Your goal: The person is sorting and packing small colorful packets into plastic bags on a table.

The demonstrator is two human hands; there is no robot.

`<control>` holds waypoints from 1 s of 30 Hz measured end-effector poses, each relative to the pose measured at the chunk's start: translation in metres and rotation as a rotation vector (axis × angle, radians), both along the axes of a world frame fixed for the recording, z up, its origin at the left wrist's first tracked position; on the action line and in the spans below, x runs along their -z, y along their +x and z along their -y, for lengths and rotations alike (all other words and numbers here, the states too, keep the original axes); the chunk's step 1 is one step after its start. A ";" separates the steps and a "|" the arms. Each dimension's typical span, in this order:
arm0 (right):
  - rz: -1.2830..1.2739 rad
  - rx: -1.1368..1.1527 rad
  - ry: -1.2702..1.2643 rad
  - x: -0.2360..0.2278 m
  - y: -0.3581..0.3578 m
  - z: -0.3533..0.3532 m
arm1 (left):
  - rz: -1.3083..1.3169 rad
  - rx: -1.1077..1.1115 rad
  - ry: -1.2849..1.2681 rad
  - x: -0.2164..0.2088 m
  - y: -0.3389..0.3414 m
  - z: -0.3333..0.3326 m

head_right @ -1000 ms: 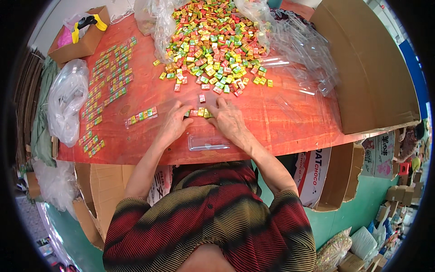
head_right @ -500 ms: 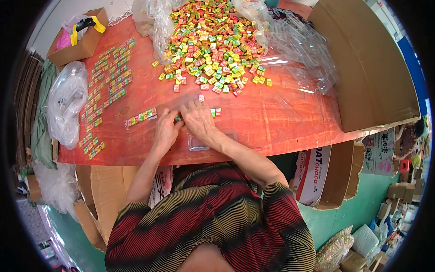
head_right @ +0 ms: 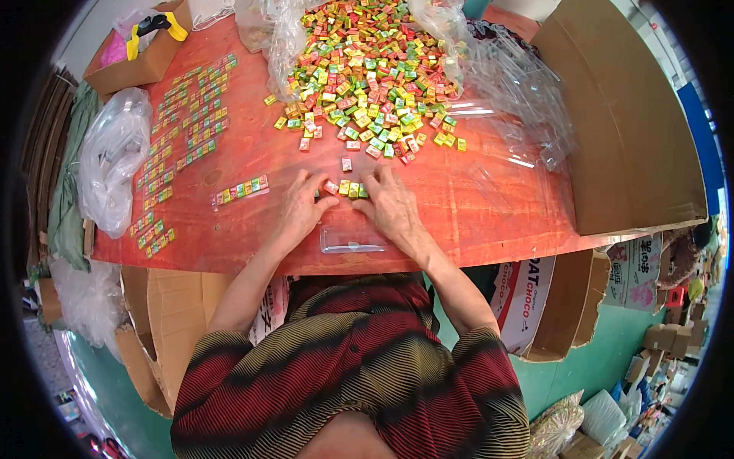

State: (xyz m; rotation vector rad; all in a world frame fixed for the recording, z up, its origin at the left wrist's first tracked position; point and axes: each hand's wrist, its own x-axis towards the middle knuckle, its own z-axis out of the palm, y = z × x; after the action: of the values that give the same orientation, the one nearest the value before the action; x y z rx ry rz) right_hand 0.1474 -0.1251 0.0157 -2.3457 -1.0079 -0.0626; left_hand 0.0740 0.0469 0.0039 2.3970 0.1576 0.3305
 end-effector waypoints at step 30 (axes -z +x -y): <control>-0.094 -0.124 -0.044 0.008 0.007 0.001 | -0.069 0.169 0.042 -0.008 0.012 0.004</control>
State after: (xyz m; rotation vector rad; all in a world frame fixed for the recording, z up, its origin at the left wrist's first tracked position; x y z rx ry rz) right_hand 0.1544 -0.1258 0.0079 -2.2963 -1.1152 0.1180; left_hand 0.0862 0.0427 0.0124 2.4447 -0.0218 0.1745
